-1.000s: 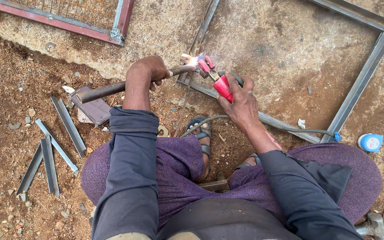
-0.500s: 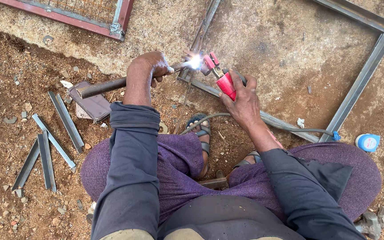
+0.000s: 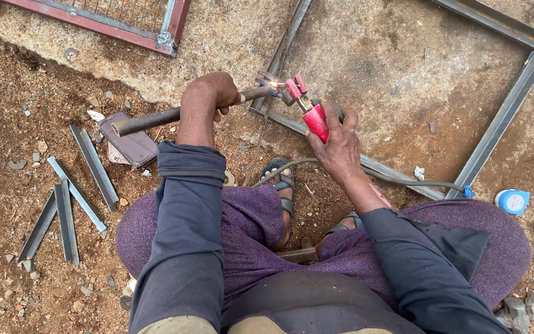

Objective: The person welds metal frame pieces together, using a welding rod and a clamp tool, and taps the joints with a hammer.

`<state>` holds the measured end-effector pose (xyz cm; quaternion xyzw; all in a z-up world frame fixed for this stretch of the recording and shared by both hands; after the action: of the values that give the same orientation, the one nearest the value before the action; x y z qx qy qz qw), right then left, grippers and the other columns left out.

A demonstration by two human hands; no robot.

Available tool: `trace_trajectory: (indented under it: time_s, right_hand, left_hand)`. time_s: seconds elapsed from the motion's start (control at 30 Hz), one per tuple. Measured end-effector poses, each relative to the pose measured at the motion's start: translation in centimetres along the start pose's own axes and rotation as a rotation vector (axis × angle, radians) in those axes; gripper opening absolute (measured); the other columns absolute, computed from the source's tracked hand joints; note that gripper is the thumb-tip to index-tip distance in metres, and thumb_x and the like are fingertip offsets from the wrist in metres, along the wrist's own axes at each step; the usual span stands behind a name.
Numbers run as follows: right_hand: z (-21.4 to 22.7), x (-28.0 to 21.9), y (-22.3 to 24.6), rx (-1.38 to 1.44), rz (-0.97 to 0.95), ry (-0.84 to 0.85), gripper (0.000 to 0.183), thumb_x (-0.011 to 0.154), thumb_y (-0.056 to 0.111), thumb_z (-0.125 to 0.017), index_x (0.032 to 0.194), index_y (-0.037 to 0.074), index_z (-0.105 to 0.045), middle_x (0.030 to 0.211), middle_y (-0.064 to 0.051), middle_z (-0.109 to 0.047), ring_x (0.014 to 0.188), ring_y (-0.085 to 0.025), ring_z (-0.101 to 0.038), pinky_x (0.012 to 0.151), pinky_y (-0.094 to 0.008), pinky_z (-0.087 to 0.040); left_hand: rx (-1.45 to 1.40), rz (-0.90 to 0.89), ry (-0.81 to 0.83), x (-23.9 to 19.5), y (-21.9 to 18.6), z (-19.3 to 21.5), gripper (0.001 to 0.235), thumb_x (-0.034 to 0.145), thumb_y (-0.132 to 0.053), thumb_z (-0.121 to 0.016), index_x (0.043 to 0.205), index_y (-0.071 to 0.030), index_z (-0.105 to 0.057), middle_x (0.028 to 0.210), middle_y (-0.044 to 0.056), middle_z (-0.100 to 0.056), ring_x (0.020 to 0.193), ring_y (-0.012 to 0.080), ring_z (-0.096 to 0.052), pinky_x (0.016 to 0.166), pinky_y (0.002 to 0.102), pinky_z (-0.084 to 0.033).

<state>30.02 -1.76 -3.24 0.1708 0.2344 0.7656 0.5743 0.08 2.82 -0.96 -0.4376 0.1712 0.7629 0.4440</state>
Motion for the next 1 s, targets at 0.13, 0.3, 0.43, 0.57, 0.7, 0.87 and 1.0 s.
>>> trace_trajectory:
  time_s: [0.13,0.3,0.43,0.57,0.7,0.87,1.0]
  right_hand:
    - [0.1,0.0,0.3,-0.001,0.006,0.007,0.083,0.089,0.034,-0.081,0.157,0.025,-0.035,0.14,-0.025,-0.036,0.097,-0.044,-0.07,0.085,-0.052,-0.062]
    - [0.1,0.1,0.5,0.0,-0.005,0.038,0.08,0.091,0.034,-0.079,0.157,0.024,-0.034,0.14,-0.025,-0.034,0.098,-0.042,-0.071,0.087,-0.05,-0.063]
    - [0.2,0.1,0.5,-0.012,-0.009,0.042,0.081,0.091,0.035,-0.079,0.157,0.022,-0.034,0.141,-0.026,-0.033,0.098,-0.042,-0.07,0.086,-0.05,-0.062]
    - [0.2,0.1,0.5,0.001,-0.013,0.046,0.081,0.091,0.035,-0.079,0.157,0.022,-0.035,0.14,-0.026,-0.034,0.101,-0.043,-0.07,0.086,-0.049,-0.062]
    - [0.3,0.0,0.5,0.008,-0.008,0.046,0.08,0.092,0.036,-0.078,0.157,0.022,-0.034,0.14,-0.025,-0.034,0.101,-0.042,-0.07,0.087,-0.049,-0.063]
    - [0.6,-0.1,0.6,-0.002,-0.017,0.026,0.08,0.091,0.037,-0.08,0.157,0.023,-0.036,0.14,-0.025,-0.036,0.102,-0.045,-0.069,0.088,-0.052,-0.061]
    - [0.4,-0.2,0.5,0.022,-0.005,0.034,0.079,0.092,0.034,-0.079,0.157,0.023,-0.036,0.14,-0.025,-0.035,0.102,-0.045,-0.069,0.088,-0.051,-0.061]
  left_hand:
    - [-0.012,-0.026,0.012,0.5,0.1,-0.3,0.032,0.103,-0.034,-0.063,0.107,-0.005,-0.075,0.078,0.006,-0.072,0.058,0.018,-0.065,0.054,0.04,-0.055]
    - [-0.048,-0.013,0.015,0.5,0.3,-0.3,0.033,0.101,-0.037,-0.065,0.105,-0.006,-0.076,0.075,0.007,-0.071,0.056,0.0171,-0.064,0.051,0.038,-0.053]
    - [-0.09,0.032,0.008,-0.7,0.4,0.1,0.033,0.101,-0.039,-0.067,0.103,-0.008,-0.077,0.075,0.004,-0.07,0.055,0.0156,-0.062,0.051,0.036,-0.051]
    - [-0.111,0.044,0.001,-0.7,0.5,0.1,0.032,0.099,-0.038,-0.07,0.102,-0.006,-0.076,0.074,0.004,-0.069,0.054,0.0156,-0.062,0.049,0.036,-0.051]
    - [-0.04,-0.028,-0.01,0.0,0.2,-0.1,0.033,0.101,-0.037,-0.067,0.098,-0.006,-0.077,0.072,0.006,-0.07,0.052,0.0158,-0.062,0.048,0.036,-0.051]
    - [-0.085,-0.017,-0.005,0.4,0.5,-0.4,0.034,0.1,-0.039,-0.067,0.096,-0.007,-0.077,0.072,0.006,-0.07,0.052,0.016,-0.06,0.047,0.036,-0.049]
    - [-0.056,-0.038,-0.007,0.9,0.3,-0.1,0.038,0.1,-0.042,-0.068,0.096,-0.004,-0.076,0.073,0.007,-0.071,0.052,0.0165,-0.062,0.048,0.036,-0.051]
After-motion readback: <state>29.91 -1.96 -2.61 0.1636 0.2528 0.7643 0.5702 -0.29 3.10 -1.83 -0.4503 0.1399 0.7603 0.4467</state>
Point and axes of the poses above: each hand's wrist, its own x-axis towards the middle knuckle, its own z-axis out of the back of the hand, y = z × x, the point moved 7 cm from there along x, towards the middle knuckle
